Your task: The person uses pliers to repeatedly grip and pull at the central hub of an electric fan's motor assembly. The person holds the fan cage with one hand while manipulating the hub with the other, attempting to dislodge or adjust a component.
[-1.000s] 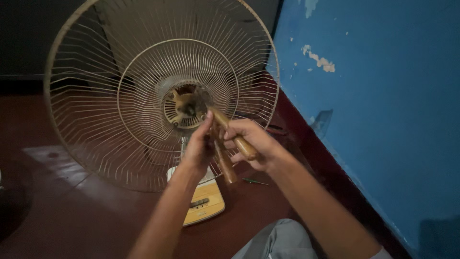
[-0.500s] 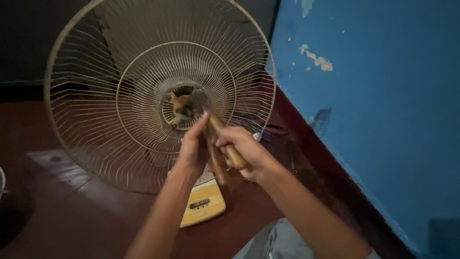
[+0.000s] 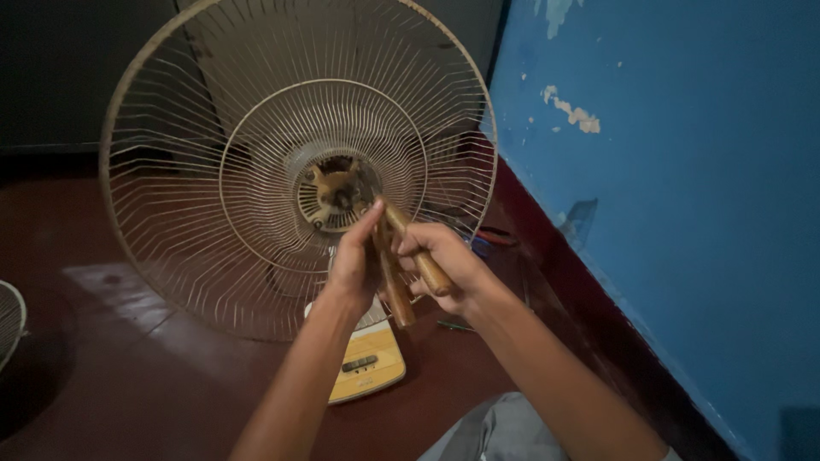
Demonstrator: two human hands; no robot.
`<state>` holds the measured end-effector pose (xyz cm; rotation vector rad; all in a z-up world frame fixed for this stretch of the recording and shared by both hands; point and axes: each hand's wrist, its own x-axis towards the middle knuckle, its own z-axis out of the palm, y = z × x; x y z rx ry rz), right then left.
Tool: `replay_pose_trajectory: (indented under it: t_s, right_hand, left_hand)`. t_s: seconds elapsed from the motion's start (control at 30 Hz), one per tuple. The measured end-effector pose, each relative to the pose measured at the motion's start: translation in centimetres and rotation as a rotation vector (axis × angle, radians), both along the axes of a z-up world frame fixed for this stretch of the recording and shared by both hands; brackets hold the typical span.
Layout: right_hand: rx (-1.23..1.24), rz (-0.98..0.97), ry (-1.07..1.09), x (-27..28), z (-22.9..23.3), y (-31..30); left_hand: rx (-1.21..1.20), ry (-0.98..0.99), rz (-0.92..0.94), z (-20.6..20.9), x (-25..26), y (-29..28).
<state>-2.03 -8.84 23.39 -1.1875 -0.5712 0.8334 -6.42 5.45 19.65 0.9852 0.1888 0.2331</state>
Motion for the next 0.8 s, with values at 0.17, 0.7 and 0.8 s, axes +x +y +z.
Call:
replay_pose_trajectory:
  t_s: [0.17, 0.7, 0.8]
  right_hand:
    - [0.065, 0.003, 0.136, -0.8, 0.5, 0.6]
    - [0.032, -0.006, 0.165, 0.6, -0.3, -1.4]
    - [0.05, 0.006, 0.166, 1.0, 0.1, -1.3]
  left_hand:
    - [-0.018, -0.272, -0.157, -0.1, -0.2, 0.3]
    - [-0.019, -0.148, -0.096, -0.6, 0.5, -0.6]
    - [-0.05, -0.141, -0.1, -0.4, 1.0, -0.6]
